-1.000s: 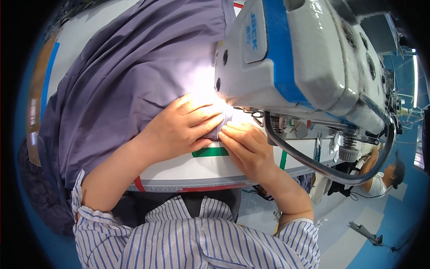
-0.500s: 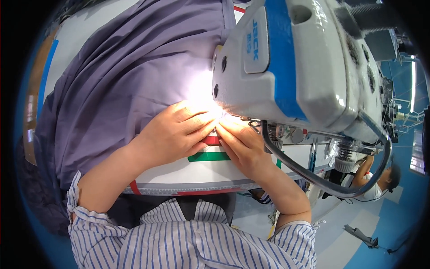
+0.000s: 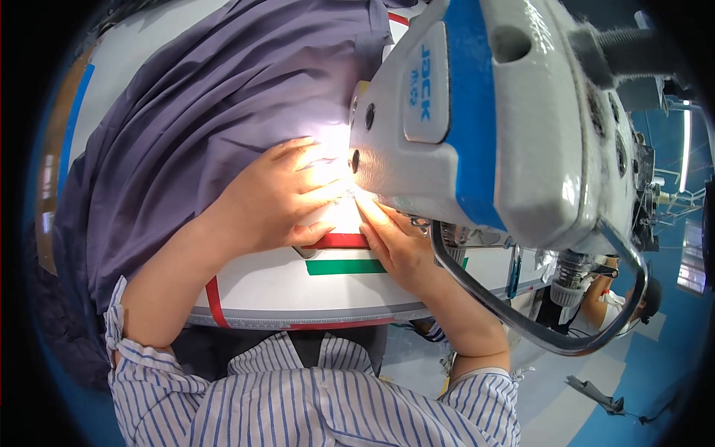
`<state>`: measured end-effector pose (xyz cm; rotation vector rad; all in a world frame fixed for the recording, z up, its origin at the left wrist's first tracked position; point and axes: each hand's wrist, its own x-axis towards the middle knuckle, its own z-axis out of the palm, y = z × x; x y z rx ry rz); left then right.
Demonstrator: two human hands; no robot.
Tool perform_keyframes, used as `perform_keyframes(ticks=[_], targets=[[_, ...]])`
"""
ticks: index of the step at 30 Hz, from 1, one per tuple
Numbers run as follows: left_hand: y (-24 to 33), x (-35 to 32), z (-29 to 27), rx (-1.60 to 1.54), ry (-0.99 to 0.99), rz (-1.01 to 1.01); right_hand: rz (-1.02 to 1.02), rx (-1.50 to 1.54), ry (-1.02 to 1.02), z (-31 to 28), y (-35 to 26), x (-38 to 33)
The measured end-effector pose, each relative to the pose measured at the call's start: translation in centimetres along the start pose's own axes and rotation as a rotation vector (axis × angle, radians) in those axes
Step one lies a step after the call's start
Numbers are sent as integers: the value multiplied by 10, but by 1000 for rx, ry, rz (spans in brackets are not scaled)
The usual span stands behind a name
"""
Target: Sewing a zipper onto a purple garment using an industrial sewing machine.
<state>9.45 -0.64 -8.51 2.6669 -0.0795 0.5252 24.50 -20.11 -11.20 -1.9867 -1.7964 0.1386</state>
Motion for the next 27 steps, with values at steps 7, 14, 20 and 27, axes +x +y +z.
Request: perform_keyframes(ticks=[7, 14, 20, 27], targets=[[-7, 4, -3, -31, 23, -71, 59, 90, 175, -20, 21, -24], [-6, 5, -6, 28, 62, -12, 378, -324, 701, -81, 60, -117], [-5, 8, -4, 82, -88, -88, 759, -318, 565, -100, 103, -173], [-31, -34, -30, 196, 113, -233, 624, -599, 766, -101, 131, -173]])
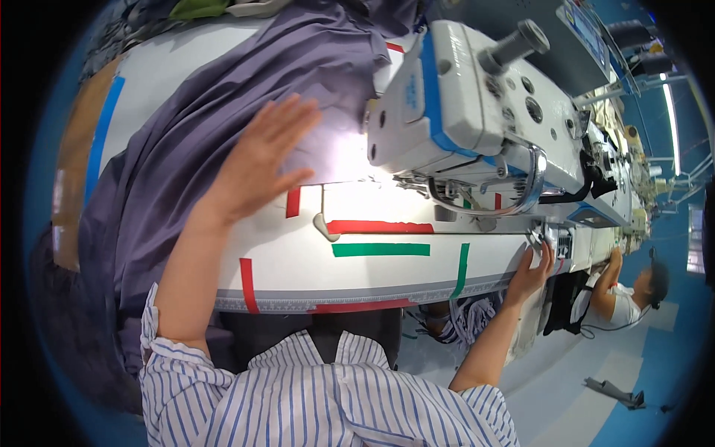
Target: Sewing a zipper onto a purple garment using an industrial sewing machine.
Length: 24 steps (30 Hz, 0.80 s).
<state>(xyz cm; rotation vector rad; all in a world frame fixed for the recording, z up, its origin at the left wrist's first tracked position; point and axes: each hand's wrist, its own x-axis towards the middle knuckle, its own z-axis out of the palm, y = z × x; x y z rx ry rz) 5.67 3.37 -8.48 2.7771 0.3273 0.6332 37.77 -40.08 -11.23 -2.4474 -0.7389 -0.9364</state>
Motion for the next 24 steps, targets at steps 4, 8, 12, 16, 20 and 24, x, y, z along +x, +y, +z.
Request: perform_keyframes(ticks=[4, 8, 12, 16, 20, 24], targets=[[-47, -53, -28, 127, -153, -163, -32, 130, -84, -9, -38, -13], [-31, -102, -75, -12, -181, -523, -88, 409, -247, -30, -108, -40], [42, -112, -72, -70, -31, -139, -285, 761, -438, -36, -192, -60], [67, -92, -24, -199, -49, -243, -422, 918, -647, -26, -252, -67], [54, -94, -17, -64, 3, -20, -578, 1055, -800, -39, -266, -71], [95, -134, -50, -251, 156, -26, -570, 1193, -882, -69, -277, -43]])
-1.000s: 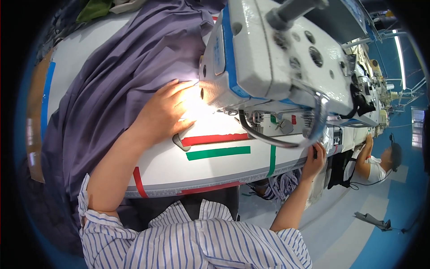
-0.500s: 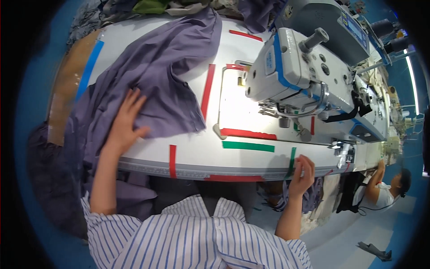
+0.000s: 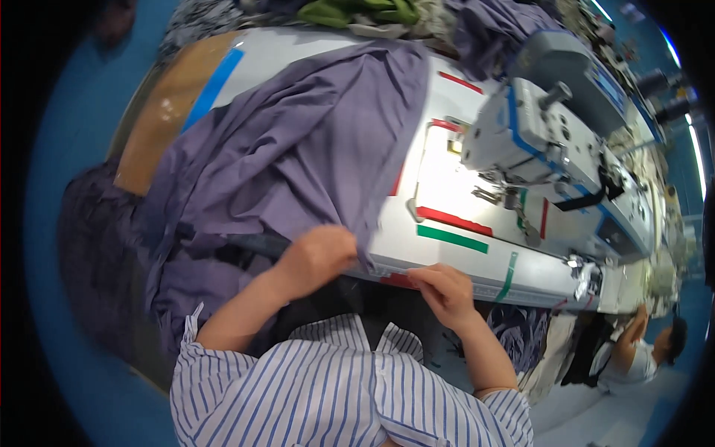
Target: Sewing a zipper onto a purple garment using an industrial sewing machine.
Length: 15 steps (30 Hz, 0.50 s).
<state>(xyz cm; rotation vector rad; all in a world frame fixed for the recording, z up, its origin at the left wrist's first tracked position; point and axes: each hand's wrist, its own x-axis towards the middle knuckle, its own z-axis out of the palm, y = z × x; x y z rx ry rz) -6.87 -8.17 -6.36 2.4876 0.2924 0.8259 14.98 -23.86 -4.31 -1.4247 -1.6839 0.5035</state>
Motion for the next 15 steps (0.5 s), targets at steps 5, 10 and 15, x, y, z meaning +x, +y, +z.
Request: perform_keyframes(ticks=[5, 10, 15], targets=[[103, -30, -31, -445, -152, 126, -348, 378, -463, 28, -52, 100], [153, -49, -91, -626, -41, 225, -562, 637, -1489, 147, -111, 121], [188, -125, -179, -638, -216, 180, -432, 947, -1570, 149, -151, 111]])
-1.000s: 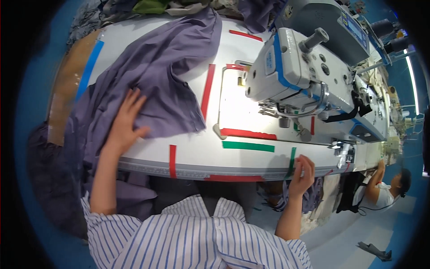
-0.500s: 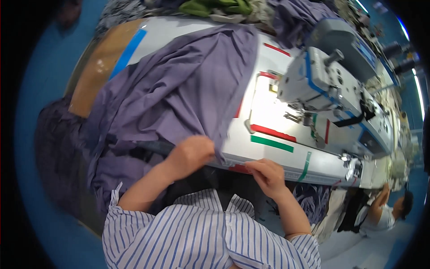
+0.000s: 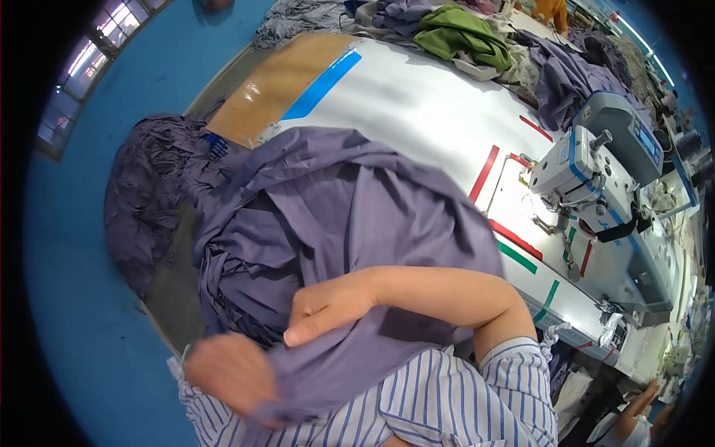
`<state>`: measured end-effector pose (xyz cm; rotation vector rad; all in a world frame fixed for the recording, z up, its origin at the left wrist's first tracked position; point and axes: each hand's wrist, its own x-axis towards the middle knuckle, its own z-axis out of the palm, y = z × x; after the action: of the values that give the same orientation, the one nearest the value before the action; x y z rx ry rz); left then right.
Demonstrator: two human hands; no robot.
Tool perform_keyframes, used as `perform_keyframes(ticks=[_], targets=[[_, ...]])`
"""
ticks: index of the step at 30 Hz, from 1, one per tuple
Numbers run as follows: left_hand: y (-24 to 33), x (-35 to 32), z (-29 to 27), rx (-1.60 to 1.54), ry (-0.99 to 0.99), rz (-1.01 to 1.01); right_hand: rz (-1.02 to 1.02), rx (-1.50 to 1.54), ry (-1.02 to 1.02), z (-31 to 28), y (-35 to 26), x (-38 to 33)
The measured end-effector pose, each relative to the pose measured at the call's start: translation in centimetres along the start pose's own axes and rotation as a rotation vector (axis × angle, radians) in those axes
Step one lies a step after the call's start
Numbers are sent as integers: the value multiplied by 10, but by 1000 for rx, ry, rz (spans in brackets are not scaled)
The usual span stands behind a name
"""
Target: Sewing a zipper onto a purple garment using an industrial sewing machine.
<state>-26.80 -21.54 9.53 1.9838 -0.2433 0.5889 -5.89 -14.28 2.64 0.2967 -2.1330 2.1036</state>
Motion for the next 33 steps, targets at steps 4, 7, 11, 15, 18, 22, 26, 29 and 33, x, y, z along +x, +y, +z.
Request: perform_keyframes(ticks=[4, 7, 11, 15, 18, 22, 26, 29, 33], targets=[[96, -55, -35, -161, 677, 199, -5, -181, 242, -29, -75, -33], [156, -69, -63, 45, 806, 209, -116, 80, 314, -32, -112, -68], [178, -64, -89, 591, 844, -150, 48, -132, 215, -11, -114, -83], [193, -56, -122, 1046, 793, -456, -9, 14, 313, 9, -103, -87], [214, -41, -156, 1241, 933, -494, 44, 21, 333, 10, -99, -81], [170, 10, -171, 991, 1190, -681, 0, 213, 256, 13, -90, -68], [44, 68, -103, 235, 329, -827, -58, 143, 376, 23, -92, -77], [-3, 88, -52, 49, -389, -861, -146, -36, 458, 36, -104, -94], [32, 74, -57, 223, -176, -830, -159, -97, 455, 59, -123, -111]])
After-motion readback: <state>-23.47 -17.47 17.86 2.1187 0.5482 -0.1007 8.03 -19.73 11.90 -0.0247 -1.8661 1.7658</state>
